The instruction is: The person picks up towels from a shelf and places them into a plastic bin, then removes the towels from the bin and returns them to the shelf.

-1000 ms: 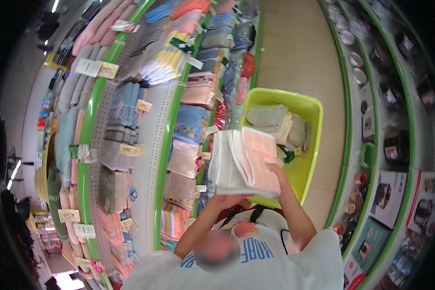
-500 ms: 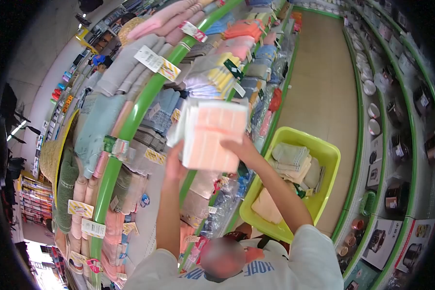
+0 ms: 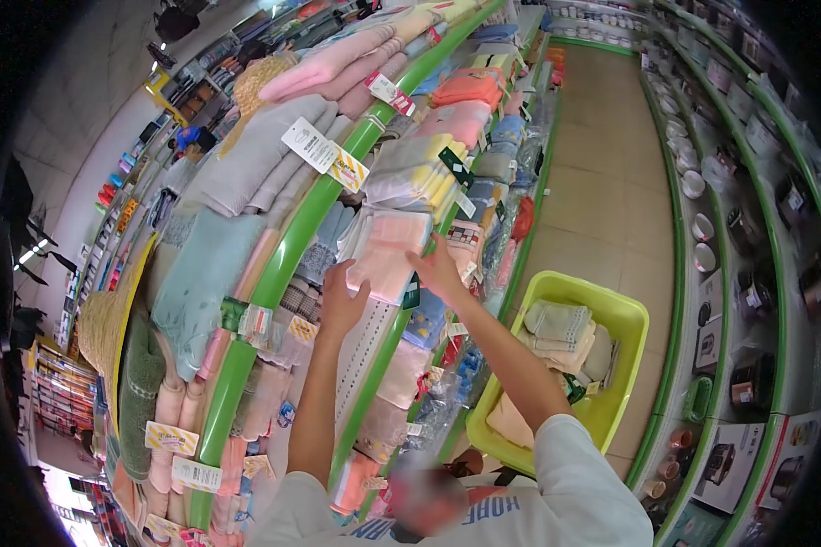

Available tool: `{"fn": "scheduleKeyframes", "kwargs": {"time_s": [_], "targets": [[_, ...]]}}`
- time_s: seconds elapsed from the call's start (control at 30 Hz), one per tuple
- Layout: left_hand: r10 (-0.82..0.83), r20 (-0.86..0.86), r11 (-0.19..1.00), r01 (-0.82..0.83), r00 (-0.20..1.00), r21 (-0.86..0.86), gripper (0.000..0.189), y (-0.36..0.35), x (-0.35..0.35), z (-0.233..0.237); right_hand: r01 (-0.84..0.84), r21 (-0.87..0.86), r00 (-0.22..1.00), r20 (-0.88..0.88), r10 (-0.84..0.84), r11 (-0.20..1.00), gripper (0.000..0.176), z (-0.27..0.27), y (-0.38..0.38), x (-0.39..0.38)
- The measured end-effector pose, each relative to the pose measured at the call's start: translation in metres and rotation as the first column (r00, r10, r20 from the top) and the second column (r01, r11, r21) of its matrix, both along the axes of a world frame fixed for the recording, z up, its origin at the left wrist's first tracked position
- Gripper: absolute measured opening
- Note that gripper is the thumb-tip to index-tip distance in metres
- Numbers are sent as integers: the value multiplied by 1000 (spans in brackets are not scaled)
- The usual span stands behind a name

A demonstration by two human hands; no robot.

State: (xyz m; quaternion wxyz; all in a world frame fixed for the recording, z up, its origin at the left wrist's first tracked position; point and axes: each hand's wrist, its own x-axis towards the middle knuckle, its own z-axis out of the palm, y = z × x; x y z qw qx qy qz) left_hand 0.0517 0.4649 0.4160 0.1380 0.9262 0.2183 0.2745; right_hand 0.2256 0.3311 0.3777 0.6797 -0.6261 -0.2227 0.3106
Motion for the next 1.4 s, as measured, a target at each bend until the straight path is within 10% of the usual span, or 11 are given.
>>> {"fn": "scheduleKeyframes", "kwargs": {"time_s": [0.2,0.33,0.47,0.73,0.9,1.1,1.27,1.4], "targets": [[-61,-60,970,74,996,232,61,20,47,2,-22,196,986,-159,54,980,52,-28,15,16],[83,-291,996,-86,953,4,66,19,54,4,-96,291,920,-338,196,952,47,-28,10,18],[122,-373,990,-139,920,-19,69,40,59,-12,231,89,897,366,-248,969,57,-49,44,18],[188,-328,979,-149,926,140,62,-7,64,-35,252,43,931,262,-254,967,58,-39,0,-7],[-176,-399,737,389,900,552,37,46,82,-55,116,178,988,-125,-95,977,34,-109,-141,-82],[-212,-287,951,264,934,160,48,48,75,-58,133,-467,937,-227,-264,874,26,-249,-309,-157],[-36,-295,997,53,955,52,50,15,72,-44,371,-863,896,237,-374,341,66,-390,-354,-165],[80,-213,984,-43,974,174,51,-7,48,-28,214,-903,837,-27,-546,373,100,-393,-356,-143]]}}
